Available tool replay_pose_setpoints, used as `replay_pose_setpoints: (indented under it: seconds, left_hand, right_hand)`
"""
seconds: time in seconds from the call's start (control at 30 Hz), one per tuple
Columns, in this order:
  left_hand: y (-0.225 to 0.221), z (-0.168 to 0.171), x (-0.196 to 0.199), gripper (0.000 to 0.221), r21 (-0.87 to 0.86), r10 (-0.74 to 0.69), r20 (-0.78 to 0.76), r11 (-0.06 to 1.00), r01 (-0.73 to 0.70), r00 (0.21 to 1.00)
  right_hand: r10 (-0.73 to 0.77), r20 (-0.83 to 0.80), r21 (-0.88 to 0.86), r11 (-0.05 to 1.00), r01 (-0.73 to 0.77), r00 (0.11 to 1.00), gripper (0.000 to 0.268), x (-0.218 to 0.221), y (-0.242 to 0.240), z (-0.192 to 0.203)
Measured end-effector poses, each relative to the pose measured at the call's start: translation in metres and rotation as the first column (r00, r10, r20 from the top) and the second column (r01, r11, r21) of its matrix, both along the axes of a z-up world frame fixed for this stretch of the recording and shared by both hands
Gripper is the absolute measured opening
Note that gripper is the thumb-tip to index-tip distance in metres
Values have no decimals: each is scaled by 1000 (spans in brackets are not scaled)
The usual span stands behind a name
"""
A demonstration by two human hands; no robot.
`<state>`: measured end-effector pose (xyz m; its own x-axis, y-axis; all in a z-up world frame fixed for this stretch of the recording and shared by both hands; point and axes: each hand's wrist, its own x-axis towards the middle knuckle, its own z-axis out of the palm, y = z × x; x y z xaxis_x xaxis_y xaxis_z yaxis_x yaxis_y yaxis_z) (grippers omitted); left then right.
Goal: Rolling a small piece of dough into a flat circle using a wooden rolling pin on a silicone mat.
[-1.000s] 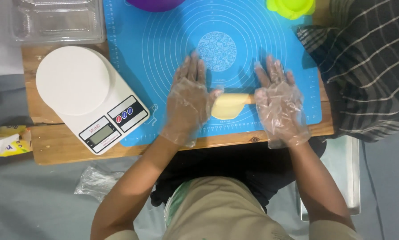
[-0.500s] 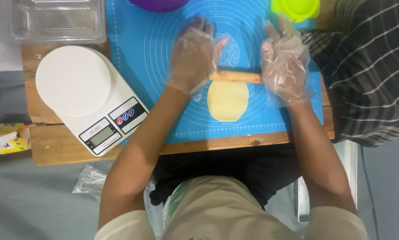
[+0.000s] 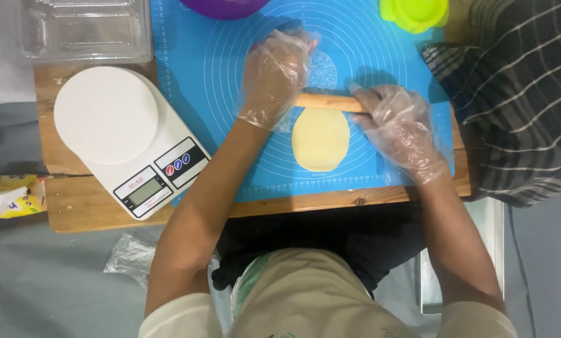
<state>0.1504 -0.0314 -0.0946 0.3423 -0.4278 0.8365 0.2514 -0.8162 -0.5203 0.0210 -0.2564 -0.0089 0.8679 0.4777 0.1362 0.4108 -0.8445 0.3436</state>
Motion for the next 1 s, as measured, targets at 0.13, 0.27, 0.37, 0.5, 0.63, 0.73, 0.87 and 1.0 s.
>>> replay_pose_setpoints:
  seconds: [0.13, 0.27, 0.37, 0.5, 0.63, 0.73, 0.87, 1.0]
  left_hand:
    - [2, 10, -4, 54, -97, -315, -131, 948, 304, 940]
    - [12, 86, -47, 37, -403, -513, -773, 852, 335, 375]
    - [11, 115, -85, 41, -694, -720, -675, 694, 195, 161]
    - [5, 85, -94, 65, -649, -667, -743, 739, 180, 61]
    - [-2, 79, -76, 67, -667, -698, -707, 711, 223, 113]
    - [-11, 75, -55, 63, -713, -760, -630, 648, 268, 159]
    - [-27, 71, -28, 69, -733, -758, -638, 652, 195, 138]
    - [-35, 70, -9, 59, -635, -727, -589, 686, 354, 352]
  right_hand:
    - [40, 303, -259, 965, 42, 952, 45, -3, 1, 1]
    - [-68, 118, -57, 996, 75, 991, 24, -27, 10, 17]
    - [-33, -71, 249, 967, 49, 997, 26, -60, 10, 28]
    - [-29, -70, 274, 961, 47, 997, 26, -80, 11, 23]
    - [-153, 63, 243, 961, 134, 986, 61, -65, 20, 24]
    - [-113, 153, 331, 942, 57, 982, 67, -43, 21, 29]
    - [-203, 46, 410, 897, 167, 978, 58, -24, 0, 7]
    - [-357, 100, -65, 929, 364, 929, 52, 5, -7, 11]
